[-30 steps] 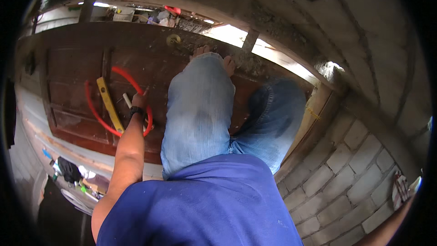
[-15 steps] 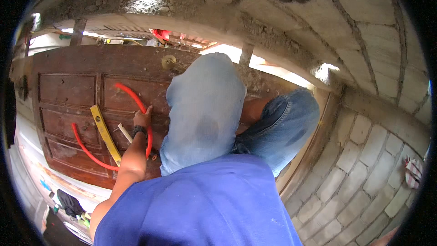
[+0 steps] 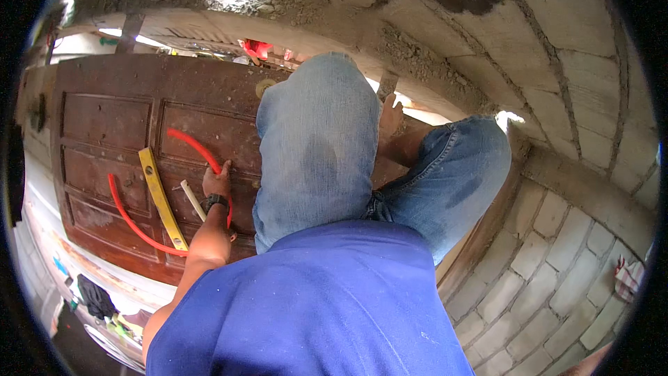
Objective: Installing a flexible electrical conduit into a junction box on a masonry wall.
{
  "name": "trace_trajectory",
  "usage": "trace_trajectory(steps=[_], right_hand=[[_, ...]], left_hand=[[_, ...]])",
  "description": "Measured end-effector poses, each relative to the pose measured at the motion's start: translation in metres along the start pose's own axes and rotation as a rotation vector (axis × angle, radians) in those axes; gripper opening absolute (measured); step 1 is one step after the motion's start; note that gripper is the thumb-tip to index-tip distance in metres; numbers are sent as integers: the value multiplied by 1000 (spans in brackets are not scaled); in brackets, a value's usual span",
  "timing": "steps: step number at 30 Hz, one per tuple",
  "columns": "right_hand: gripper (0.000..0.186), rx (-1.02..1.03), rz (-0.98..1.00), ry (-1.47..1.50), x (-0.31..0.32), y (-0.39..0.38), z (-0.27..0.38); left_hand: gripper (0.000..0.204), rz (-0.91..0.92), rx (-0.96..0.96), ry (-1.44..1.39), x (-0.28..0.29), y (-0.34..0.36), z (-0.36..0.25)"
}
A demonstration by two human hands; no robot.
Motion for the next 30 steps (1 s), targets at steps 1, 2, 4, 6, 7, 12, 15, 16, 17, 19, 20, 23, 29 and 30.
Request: trace_trajectory(steps=[1, 2, 4, 6, 7, 12, 15, 16, 17, 19, 20, 23, 29, 30], right_hand=[[35, 8, 19, -9, -4, 0, -2], [34, 16, 40, -15, -6, 0, -1], [34, 36, 81, -29, -9, 2, 2], [34, 66, 117, -45, -10, 8, 2], [33, 78, 134, -57, -8, 10, 0], [32, 120, 159, -85, -15, 33, -10], [32, 85, 145, -111, -17, 35, -25], [32, 63, 137, -124, -17, 33, -32], [31, 46, 132, -129, -21, 34, -37], [31, -1, 121, -169, -20, 28, -58], [31, -26, 131, -182, -21, 20, -64], [30, -83, 171, -210, -31, 0, -75], [30, -94, 295, -210, -75, -11, -66], [29, -93, 318, -209, -81, -13, -63]], left_hand=[[52, -1, 11, -12, -3, 0, 3], [51, -14, -37, -4, -1, 1, 7], [50, -31, -69, -11, 2, 4, 16], [51, -47, -74, -30, 4, 6, 18], [51, -11, -34, -62, 10, 1, 7], [53, 18, 27, -50, 14, 3, 0], [55, 12, 16, -32, 11, -1, -5], [56, -9, 1, -21, 10, -3, -5], [57, -21, -36, -76, 6, 0, 7], [57, -3, -31, -65, 1, -1, -1], [56, 5, 10, -55, 3, -3, 3], [56, -27, 11, -36, 0, -1, 7], [56, -120, -31, -55, -3, 3, 4], [56, -136, -7, -62, -3, 1, 3]])
Point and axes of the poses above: each hand's wrist, its own y-axis towards the middle knuckle, its own x-axis out of the back of the hand, z = x × y, the point moved 1 cm from there along y, towards the middle knuckle, and after that the axes turned 12 degrees about -y, right-handed, at the moved point
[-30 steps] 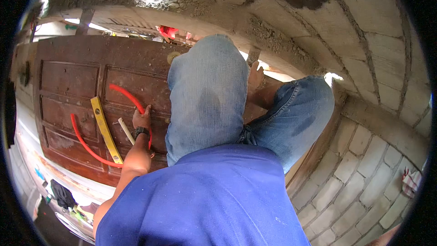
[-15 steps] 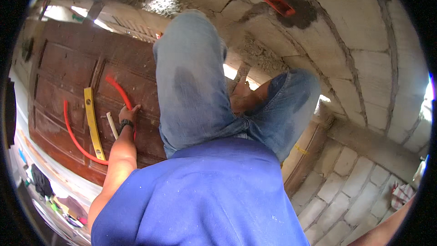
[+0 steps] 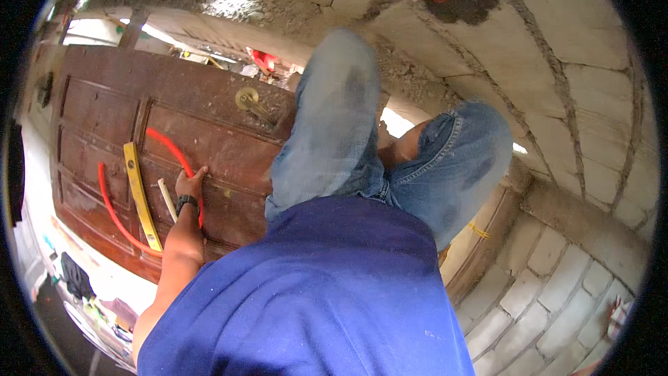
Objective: Installing a flexible electrical conduit into a junction box on a masonry wall.
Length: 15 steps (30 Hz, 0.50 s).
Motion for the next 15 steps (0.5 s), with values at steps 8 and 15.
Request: trace_trajectory(steps=[8, 15], right_hand=[[28, -96, 60, -34, -33, 4, 31], [28, -219, 52, -164, -43, 41, 29]], left_hand=[[58, -8, 10, -13, -9, 0, 15], [57, 72, 3, 33, 0, -6, -8]])
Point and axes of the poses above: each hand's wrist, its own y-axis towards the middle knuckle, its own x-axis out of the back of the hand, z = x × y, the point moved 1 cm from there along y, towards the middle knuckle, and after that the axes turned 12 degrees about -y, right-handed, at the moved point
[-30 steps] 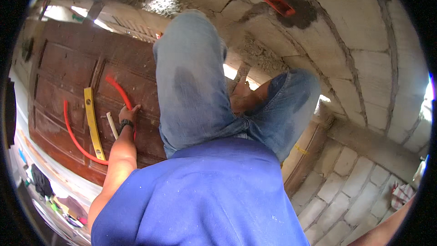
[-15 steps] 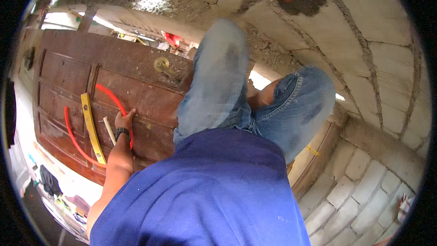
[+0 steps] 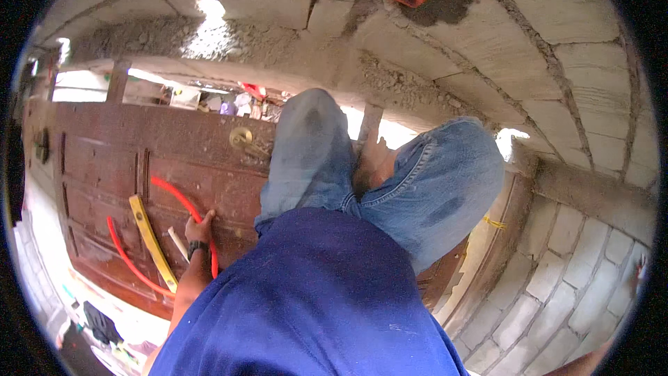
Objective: Installing a flexible electrical conduit into a junction box on a masonry wall.
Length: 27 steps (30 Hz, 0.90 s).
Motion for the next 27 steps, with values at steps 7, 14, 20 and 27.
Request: trace_trajectory(steps=[7, 14, 20, 27], right_hand=[[28, -186, 47, -228, -10, -4, -43], [50, -784, 188, 348, 34, 6, 4], [51, -641, 261, 359, 20, 15, 63], [52, -389, 394, 367, -9, 42, 131]], left_hand=[[55, 17, -21, 54, -9, 14, -1], [52, 99, 20, 7, -2, 14, -7], [54, 39, 6, -4, -5, 16, 19], [53, -9, -53, 37, -6, 19, 26]])
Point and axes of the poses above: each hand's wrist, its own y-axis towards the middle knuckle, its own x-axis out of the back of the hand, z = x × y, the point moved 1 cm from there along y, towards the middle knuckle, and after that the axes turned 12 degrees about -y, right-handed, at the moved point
